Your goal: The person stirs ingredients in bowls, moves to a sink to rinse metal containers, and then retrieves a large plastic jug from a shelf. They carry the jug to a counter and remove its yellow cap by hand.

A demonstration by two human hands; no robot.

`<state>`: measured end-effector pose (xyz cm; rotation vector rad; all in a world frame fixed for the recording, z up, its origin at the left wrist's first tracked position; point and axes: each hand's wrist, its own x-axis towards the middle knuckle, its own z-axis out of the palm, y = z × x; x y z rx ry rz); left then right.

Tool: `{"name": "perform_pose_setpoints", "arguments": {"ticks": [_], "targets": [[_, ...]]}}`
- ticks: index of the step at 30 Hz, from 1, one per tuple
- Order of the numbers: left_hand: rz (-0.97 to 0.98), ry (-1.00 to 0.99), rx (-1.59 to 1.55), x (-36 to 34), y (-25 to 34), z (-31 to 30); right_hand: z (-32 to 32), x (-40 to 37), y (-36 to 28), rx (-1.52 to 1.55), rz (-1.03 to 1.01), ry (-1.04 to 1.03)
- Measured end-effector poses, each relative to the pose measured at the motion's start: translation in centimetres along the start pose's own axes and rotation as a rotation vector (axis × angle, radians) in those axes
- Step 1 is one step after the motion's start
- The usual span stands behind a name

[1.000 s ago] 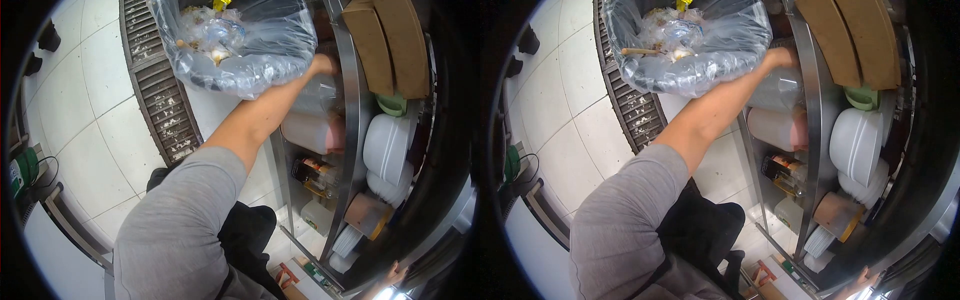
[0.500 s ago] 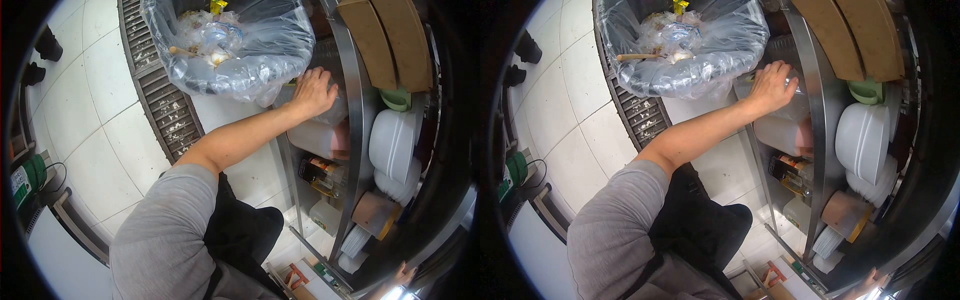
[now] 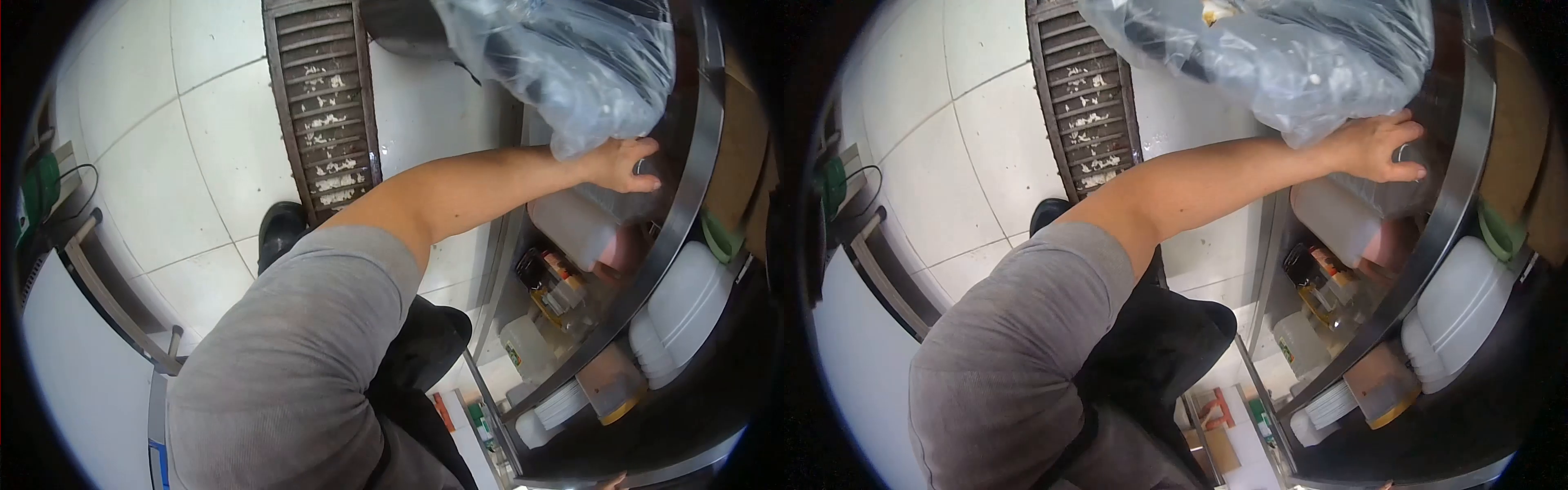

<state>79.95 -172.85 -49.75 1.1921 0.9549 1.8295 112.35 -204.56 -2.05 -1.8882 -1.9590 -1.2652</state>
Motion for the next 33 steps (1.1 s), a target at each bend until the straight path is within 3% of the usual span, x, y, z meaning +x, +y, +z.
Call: {"name": "perform_pose_setpoints", "arguments": {"ticks": [2,4,5,12,14,16,20,22,23,25,26,28,29,30,31,32,33], "targets": [[0.002,0.078,-0.079,-0.1,-0.2,0.6,-0.4,-0.7,4.6,-0.069,0.063,-0.065],[0.106,0.255,-0.037,0.0,-0.8,1.9,-0.3,-1.3,7.8,-0.230,0.012,0.121],[0.101,0.259,-0.043,0.0,-1.2,2.5,-0.7,-1.3,8.8,-0.266,0.182,0.047],[0.123,0.300,0.042,-0.1,-1.7,2.7,-1.0,-1.2,12.6,-0.230,0.186,-0.006],[0.128,0.288,0.075,-0.2,-1.6,2.5,-0.3,-0.3,10.6,0.045,0.546,-0.247],[0.082,0.250,-0.063,-0.2,-1.9,2.5,0.0,-0.2,7.8,-0.015,0.478,-0.224],[0.149,0.241,-0.043,-0.2,-1.5,1.4,0.1,-0.5,3.5,-0.237,0.189,-0.153],[-0.095,0.038,-0.164,0.1,0.9,0.0,-0.1,-0.2,5.0,-0.260,0.138,-0.134],[-0.089,0.033,-0.167,0.4,2.6,-0.7,0.0,-0.2,5.8,-0.273,0.095,-0.113],[0.221,-0.099,0.490,1.5,6.4,-1.8,0.5,-0.3,5.0,-0.227,0.100,-0.112],[0.237,-0.111,0.484,2.1,7.0,-1.4,0.2,-0.4,4.9,-0.181,0.094,-0.116],[-0.032,-0.681,0.747,3.3,8.3,-0.5,-0.5,-0.4,5.8,-0.212,0.140,-0.172],[-0.076,-0.836,0.846,4.6,8.6,0.1,-0.1,-0.3,4.7,-0.152,0.168,-0.171],[-0.056,-0.843,0.856,5.1,7.8,1.3,0.0,-0.7,4.3,-0.093,0.196,-0.172],[0.049,-0.544,0.837,5.0,6.2,2.8,0.3,-1.1,8.1,-0.069,0.086,-0.115],[0.153,-0.248,0.800,4.9,4.7,4.0,0.4,-1.6,6.8,-0.066,0.110,-0.104],[0.180,-0.259,0.805,5.1,4.4,4.3,0.7,-1.4,3.2,-0.101,0.053,-0.051]]}}
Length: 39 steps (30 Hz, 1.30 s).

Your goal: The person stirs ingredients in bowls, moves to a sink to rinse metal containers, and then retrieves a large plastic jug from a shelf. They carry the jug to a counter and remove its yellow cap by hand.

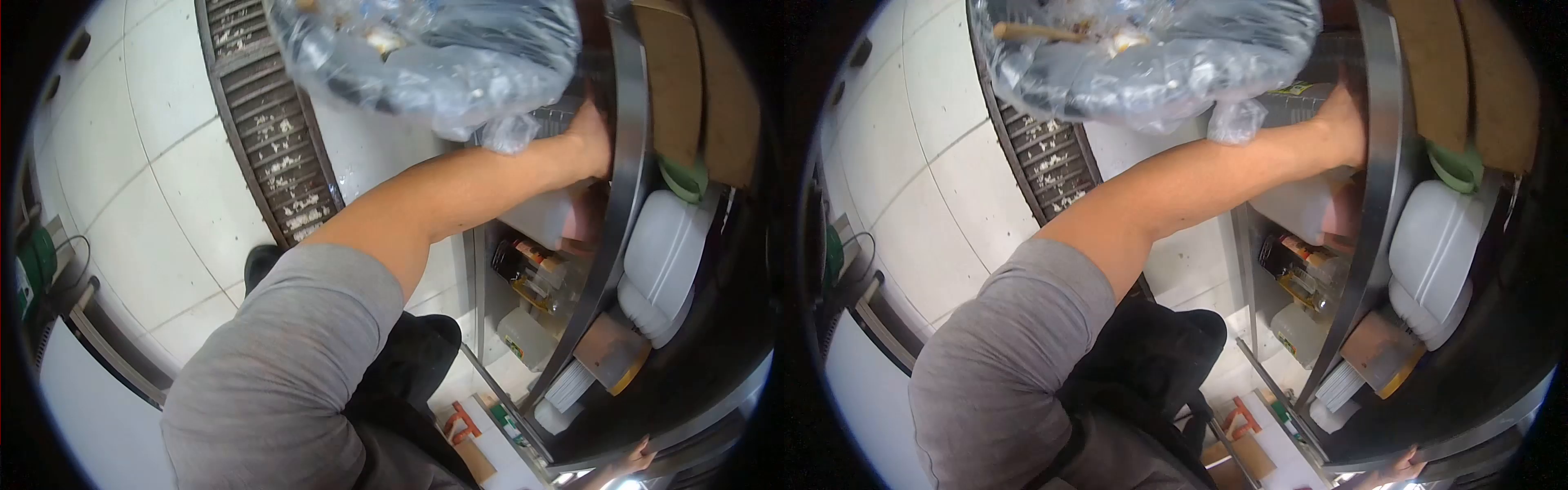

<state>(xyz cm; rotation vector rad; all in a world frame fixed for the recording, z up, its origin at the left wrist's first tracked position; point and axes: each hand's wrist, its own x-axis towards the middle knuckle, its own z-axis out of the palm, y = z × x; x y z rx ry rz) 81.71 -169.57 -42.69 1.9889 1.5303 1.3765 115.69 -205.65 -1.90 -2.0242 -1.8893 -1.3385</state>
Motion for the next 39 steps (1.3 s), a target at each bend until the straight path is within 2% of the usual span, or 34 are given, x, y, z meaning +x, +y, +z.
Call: {"name": "perform_pose_setpoints", "arguments": {"ticks": [1,2,3,5,7,9,10,11,12,14,19,21,22,23,25,27,29,31,32,35,36,38,39], "targets": [[0.033,0.010,0.021,0.3,-0.2,-0.1,0.1,-0.3,-1.9,-0.035,-0.054,0.059],[0.064,0.022,0.044,0.6,-0.5,-0.3,0.8,-0.7,2.3,0.015,-0.068,0.075],[0.097,0.037,0.067,1.2,-0.8,-0.1,0.8,-0.7,1.7,0.021,-0.043,0.091],[0.074,-0.012,0.065,2.8,-1.5,0.7,0.2,0.5,0.5,0.120,-0.062,-0.047],[-0.014,-0.244,-0.072,3.6,-3.0,-1.2,0.8,0.1,4.2,0.106,-0.099,0.022],[-0.023,0.096,-0.017,4.2,-5.3,-1.4,1.5,-0.5,5.5,0.198,-0.143,0.054],[-0.091,0.046,0.096,5.2,-6.5,-1.6,0.3,-0.2,2.9,0.166,-0.039,-0.100],[-0.161,-0.004,0.207,6.1,-7.6,-1.7,0.0,-0.1,2.5,0.139,0.010,-0.140],[-0.148,-0.001,0.214,6.6,-8.7,-1.8,0.2,-0.2,2.6,0.124,0.034,-0.143],[-0.147,0.395,-0.114,7.1,-10.3,-2.0,0.1,-0.5,3.1,0.106,0.060,-0.147],[-0.210,0.290,-0.053,7.8,-11.4,-3.5,0.2,-0.8,3.7,0.092,0.113,-0.171],[-0.380,0.427,-0.545,7.4,-12.4,-3.3,0.2,-0.7,3.8,0.099,0.133,-0.175],[-0.282,0.508,-0.857,8.0,-16.5,0.6,-0.1,-0.3,3.8,0.024,0.097,-0.216],[-0.268,0.506,-0.845,7.1,-16.1,-0.7,0.0,-0.3,3.8,-0.048,0.058,-0.255],[-0.490,0.385,-0.606,3.3,-14.4,-4.4,1.0,-1.1,3.4,0.008,0.123,-0.187],[-0.511,0.358,-0.563,1.5,-13.1,-6.5,0.5,-0.6,2.8,-0.023,0.033,-0.165],[-0.560,0.320,-0.484,0.4,-11.7,-8.0,0.4,-0.4,1.8,-0.060,0.067,-0.152],[-0.601,0.281,-0.391,0.1,-10.8,-8.9,0.5,-0.2,1.2,0.039,0.062,-0.170],[-0.547,0.352,-0.617,-0.3,-12.8,-6.7,0.6,-0.3,0.8,0.048,0.071,-0.168],[-0.520,0.319,-0.598,-1.5,-14.0,-7.0,0.8,-0.3,0.7,-0.006,0.097,-0.181],[-0.547,0.393,-0.736,-1.9,-13.0,-7.2,0.9,-0.3,1.0,0.009,0.122,-0.202],[-0.572,0.409,-0.835,-3.2,-11.2,-8.6,1.3,-0.3,1.8,0.025,0.158,-0.224],[-0.602,0.429,-0.938,-3.4,-10.9,-9.3,1.7,-0.3,2.2,0.022,0.102,-0.214]]}}
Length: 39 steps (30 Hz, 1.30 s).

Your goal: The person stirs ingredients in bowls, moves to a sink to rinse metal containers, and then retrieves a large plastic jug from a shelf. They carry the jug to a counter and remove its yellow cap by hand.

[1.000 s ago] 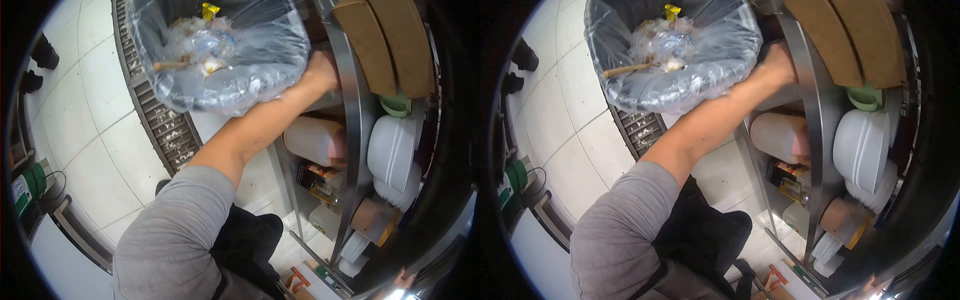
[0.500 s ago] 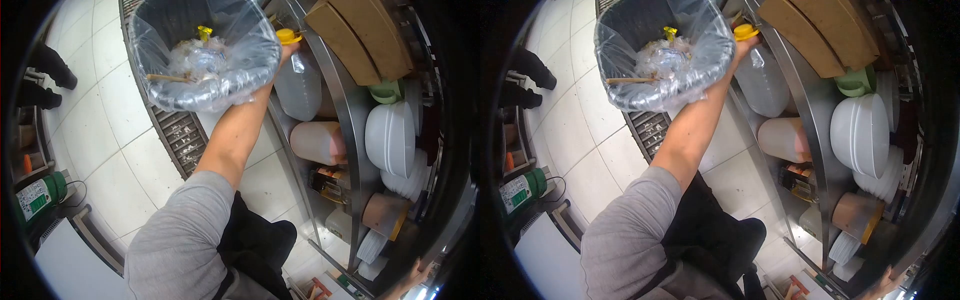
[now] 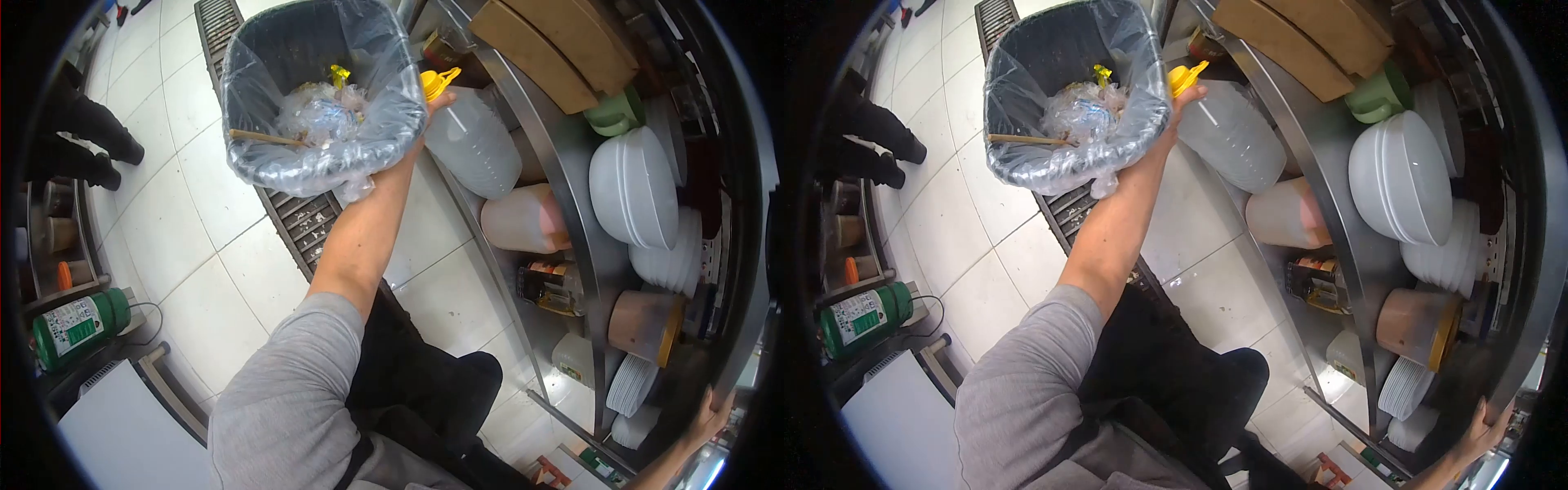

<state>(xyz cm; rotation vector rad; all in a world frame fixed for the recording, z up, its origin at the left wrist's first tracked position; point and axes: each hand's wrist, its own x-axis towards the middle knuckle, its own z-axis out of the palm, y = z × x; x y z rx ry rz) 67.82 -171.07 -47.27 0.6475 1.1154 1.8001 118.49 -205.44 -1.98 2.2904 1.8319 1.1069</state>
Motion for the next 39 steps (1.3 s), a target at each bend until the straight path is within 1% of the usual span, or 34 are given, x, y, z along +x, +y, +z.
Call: {"name": "perform_pose_setpoints", "arguments": {"ticks": [1,3,4,5,6,8,9,10,11,12,13,14,15,16,18,19,20,22,23,24,25,27,28,30,31,32,33,35,36,37,39], "targets": [[0.007,-0.038,-0.047,0.0,-0.7,-0.5,0.3,0.1,0.5,-0.008,-0.055,0.008],[-0.009,-0.092,-0.073,-0.5,-2.0,-0.8,1.1,0.4,1.8,0.052,-0.064,0.007],[-0.023,-0.133,-0.109,-1.1,-1.0,-0.6,1.3,0.4,2.0,0.109,-0.087,0.016],[0.067,-0.137,-0.033,-1.8,-0.2,0.0,1.8,0.4,2.3,0.138,-0.160,0.073],[0.075,-0.155,-0.025,-2.3,0.7,0.6,2.0,0.3,2.6,0.144,-0.140,0.074],[0.382,-0.422,0.287,-3.4,2.2,2.0,2.3,0.3,3.7,0.192,-0.137,0.018],[0.414,-0.438,0.532,-5.5,4.1,3.4,2.2,0.2,3.5,0.199,-0.115,0.022],[0.546,-0.500,0.626,-6.6,3.8,4.5,2.6,1.2,2.6,0.195,-0.171,-0.010],[0.642,-0.504,0.647,-8.0,4.0,4.1,2.4,1.1,2.3,0.197,-0.227,-0.023],[0.746,-0.504,0.667,-9.2,4.3,3.6,2.4,0.6,2.6,0.215,-0.208,-0.013],[0.763,-0.555,0.686,-10.1,6.9,2.7,2.8,-1.2,2.6,0.231,-0.194,0.025],[0.731,-0.579,0.694,-11.8,8.2,2.2,2.8,-0.3,2.9,0.223,-0.224,0.038],[0.742,-0.646,0.724,-12.8,9.7,2.6,-3.4,1.6,-8.1,0.168,-0.349,0.168],[0.706,-0.676,0.709,-13.5,10.9,2.6,-2.7,1.5,-7.1,0.192,-0.349,0.170],[0.555,-0.696,0.779,-14.9,14.4,2.1,-1.2,0.4,-4.1,0.274,-0.291,-0.041],[0.518,-0.755,0.726,-15.6,16.5,1.8,-0.9,0.3,-3.3,0.299,-0.275,-0.076],[0.490,-0.811,0.670,-16.0,18.8,1.5,-1.1,0.4,-3.4,0.252,-0.309,-0.061],[0.456,-0.876,0.710,-18.0,23.4,1.1,-1.7,0.2,-5.1,0.530,-0.168,-0.113],[0.410,-0.912,0.710,-19.0,25.9,0.7,-2.0,0.4,-5.3,0.551,-0.091,-0.166],[0.370,-0.946,0.706,-19.8,28.5,0.3,-2.4,0.6,-5.9,0.550,-0.061,-0.175],[0.346,-0.934,0.687,-20.7,31.0,-0.1,-2.6,0.8,-5.7,0.542,-0.128,-0.163],[0.321,-0.931,0.660,-22.4,36.7,-1.4,-3.2,1.3,-6.2,0.566,-0.127,-0.212],[0.332,-0.946,0.653,-23.0,39.9,-1.9,-3.8,1.3,-6.7,0.633,-0.080,-0.270],[0.356,-0.920,0.664,-24.6,46.4,-2.6,-5.0,1.5,-6.6,0.627,-0.130,-0.357],[0.349,-0.911,0.677,-25.3,49.4,-3.0,-7.1,2.2,-7.3,0.639,-0.100,-0.451],[0.344,-0.901,0.691,-25.8,52.4,-3.5,-8.3,2.8,-7.3,0.604,-0.076,-0.577],[0.349,-0.871,0.720,-26.3,55.8,-3.8,-8.8,2.9,-7.1,0.543,-0.096,-0.594],[0.340,-0.787,0.751,-27.0,61.6,-4.9,-4.8,1.1,-5.2,0.562,-0.141,-0.629],[0.355,-0.767,0.766,-27.2,64.8,-5.1,-7.7,2.4,-6.8,0.582,-0.073,-0.704],[0.318,-0.716,0.816,-27.5,67.8,-5.3,-12.0,3.1,-9.1,0.600,0.001,-0.788],[0.266,-0.623,0.928,-27.9,72.6,-6.2,-14.0,1.6,-11.3,0.686,0.004,-0.753]]}}
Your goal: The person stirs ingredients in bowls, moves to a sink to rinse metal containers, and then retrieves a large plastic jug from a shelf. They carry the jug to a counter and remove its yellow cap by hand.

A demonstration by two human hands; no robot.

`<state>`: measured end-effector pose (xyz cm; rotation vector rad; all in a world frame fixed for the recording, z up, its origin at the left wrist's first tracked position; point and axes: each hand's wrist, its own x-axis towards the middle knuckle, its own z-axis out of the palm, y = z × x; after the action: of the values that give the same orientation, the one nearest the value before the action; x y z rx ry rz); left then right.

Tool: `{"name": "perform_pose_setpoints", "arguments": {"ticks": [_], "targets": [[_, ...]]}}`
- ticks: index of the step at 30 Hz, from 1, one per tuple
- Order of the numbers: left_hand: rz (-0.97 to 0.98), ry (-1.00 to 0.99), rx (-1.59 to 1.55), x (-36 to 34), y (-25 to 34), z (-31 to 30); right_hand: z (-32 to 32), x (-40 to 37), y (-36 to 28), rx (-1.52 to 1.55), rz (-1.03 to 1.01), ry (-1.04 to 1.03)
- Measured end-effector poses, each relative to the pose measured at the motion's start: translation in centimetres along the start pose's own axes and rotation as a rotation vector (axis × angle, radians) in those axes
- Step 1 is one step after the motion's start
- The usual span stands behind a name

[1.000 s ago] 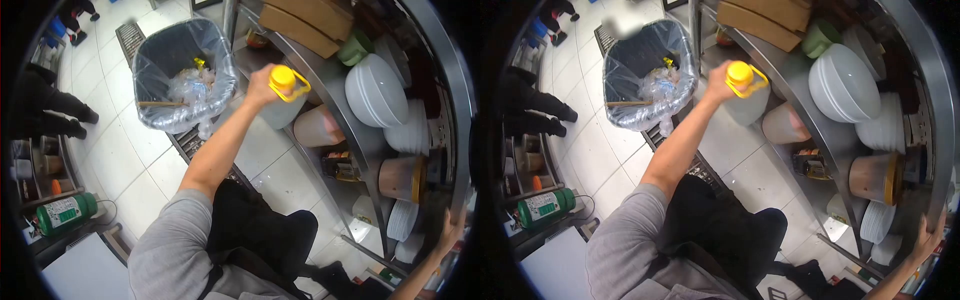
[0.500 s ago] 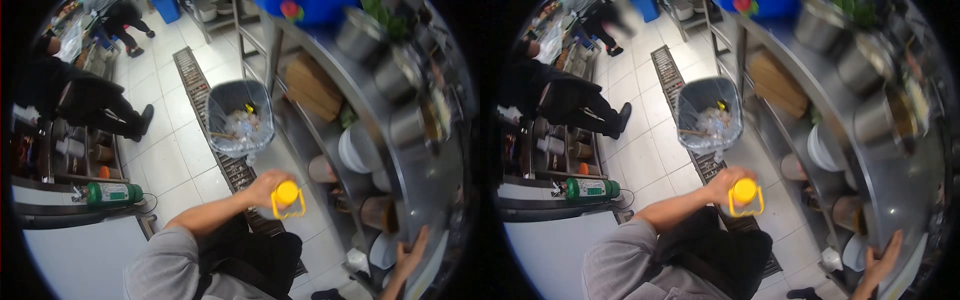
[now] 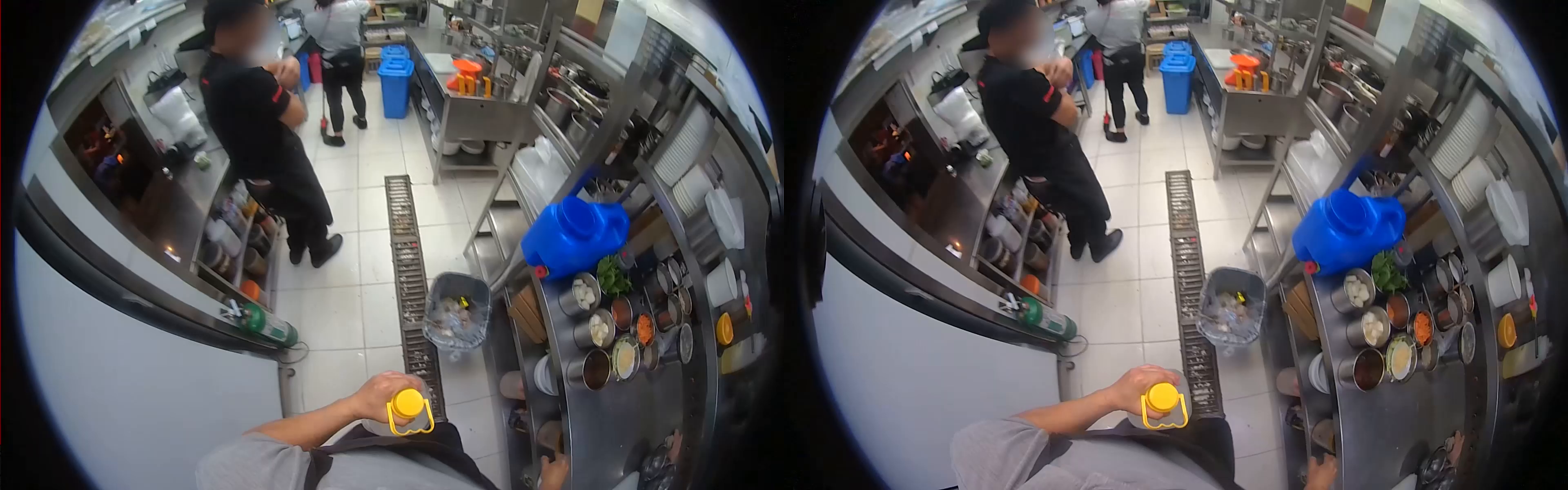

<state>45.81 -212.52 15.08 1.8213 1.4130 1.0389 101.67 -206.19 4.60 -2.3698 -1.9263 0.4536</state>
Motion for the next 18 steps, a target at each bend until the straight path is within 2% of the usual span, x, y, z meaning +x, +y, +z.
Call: {"name": "perform_pose_setpoints", "arguments": {"ticks": [1,3,4,5,7,8,13,15,17,18], "targets": [[0.000,0.000,0.022,-0.5,0.6,-1.8,1.4,-0.7,-1.4,0.068,-0.024,0.030],[-0.074,0.169,0.137,-1.0,1.0,-4.5,4.3,-1.7,-4.5,0.200,-0.012,-0.075],[-0.071,0.229,0.181,-0.8,1.2,-6.0,5.1,-2.5,-6.8,0.144,-0.023,-0.118],[-0.063,0.231,0.202,-0.6,1.1,-7.4,5.5,-3.0,-8.9,0.040,-0.094,-0.241],[-0.225,0.250,0.228,0.2,0.4,-10.0,9.2,-2.1,-9.3,-0.054,-0.197,-0.535],[-0.188,0.278,0.271,0.9,-0.7,-10.9,10.1,-1.7,-10.2,-0.075,-0.205,-0.584],[-0.168,0.390,0.221,5.5,-5.4,-16.1,14.7,3.9,-16.1,-0.123,-0.201,-0.655],[-0.163,0.427,0.198,7.6,-7.3,-17.4,16.1,7.7,-20.0,-0.119,-0.221,-0.651],[-0.075,0.556,0.176,10.5,-8.8,-20.0,17.0,11.5,-24.9,-0.094,-0.242,-0.612],[-0.110,0.542,0.231,11.8,-8.7,-21.4,17.1,13.6,-27.1,-0.088,-0.276,-0.570]]}}
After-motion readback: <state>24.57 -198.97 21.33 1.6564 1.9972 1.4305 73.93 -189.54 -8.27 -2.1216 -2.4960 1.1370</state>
